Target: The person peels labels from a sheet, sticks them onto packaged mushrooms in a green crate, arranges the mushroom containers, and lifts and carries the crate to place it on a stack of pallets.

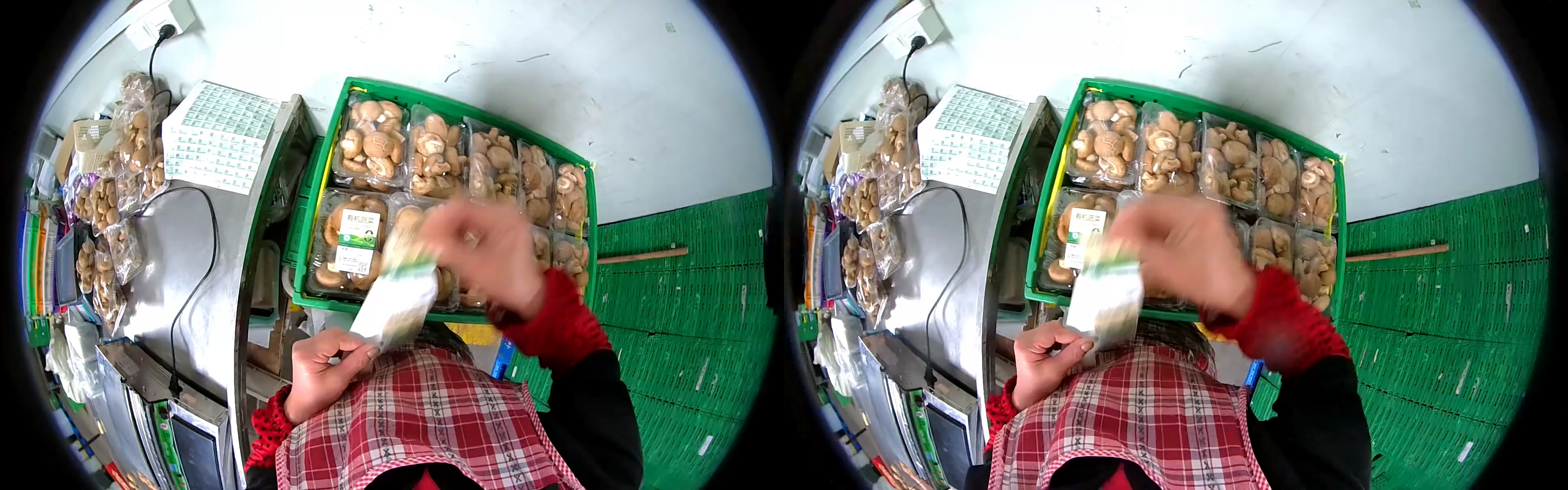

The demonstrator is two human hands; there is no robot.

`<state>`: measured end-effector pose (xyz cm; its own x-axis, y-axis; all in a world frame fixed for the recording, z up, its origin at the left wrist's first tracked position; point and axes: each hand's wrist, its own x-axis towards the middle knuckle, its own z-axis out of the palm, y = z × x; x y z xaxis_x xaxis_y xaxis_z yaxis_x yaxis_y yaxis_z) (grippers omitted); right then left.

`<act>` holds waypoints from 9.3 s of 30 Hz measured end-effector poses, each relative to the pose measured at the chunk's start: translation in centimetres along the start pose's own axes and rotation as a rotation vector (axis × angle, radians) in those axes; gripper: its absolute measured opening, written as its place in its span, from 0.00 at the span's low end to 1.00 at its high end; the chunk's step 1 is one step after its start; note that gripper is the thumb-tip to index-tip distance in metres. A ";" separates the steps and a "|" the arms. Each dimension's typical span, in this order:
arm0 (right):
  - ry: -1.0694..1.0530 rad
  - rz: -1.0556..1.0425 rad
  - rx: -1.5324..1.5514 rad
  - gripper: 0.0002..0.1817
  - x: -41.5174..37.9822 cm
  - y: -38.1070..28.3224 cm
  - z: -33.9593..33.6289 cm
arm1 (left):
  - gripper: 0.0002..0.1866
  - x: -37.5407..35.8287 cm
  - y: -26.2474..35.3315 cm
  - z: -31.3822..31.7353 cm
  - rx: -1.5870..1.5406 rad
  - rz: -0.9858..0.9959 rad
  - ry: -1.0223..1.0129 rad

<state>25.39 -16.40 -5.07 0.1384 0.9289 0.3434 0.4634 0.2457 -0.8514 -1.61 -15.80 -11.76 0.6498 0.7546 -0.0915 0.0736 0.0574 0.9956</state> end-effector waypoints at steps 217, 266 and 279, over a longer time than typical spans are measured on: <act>-0.075 0.024 0.081 0.13 -13.7 10.2 -18.8 | 0.17 12.4 2.1 24.7 0.445 0.472 -0.165; -0.066 0.481 -0.699 0.29 -23.8 13.4 -25.0 | 0.12 5.3 -1.2 26.3 0.120 0.028 -0.528; -0.137 0.303 0.044 0.12 -23.9 4.8 -16.4 | 0.14 4.1 -0.6 24.9 0.264 0.351 -0.544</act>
<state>38.68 -41.92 -10.88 0.1437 0.9895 0.0175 0.3808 -0.0390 -0.9238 19.88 -29.02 -13.21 0.9503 0.2605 0.1703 -0.0737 -0.3432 0.9364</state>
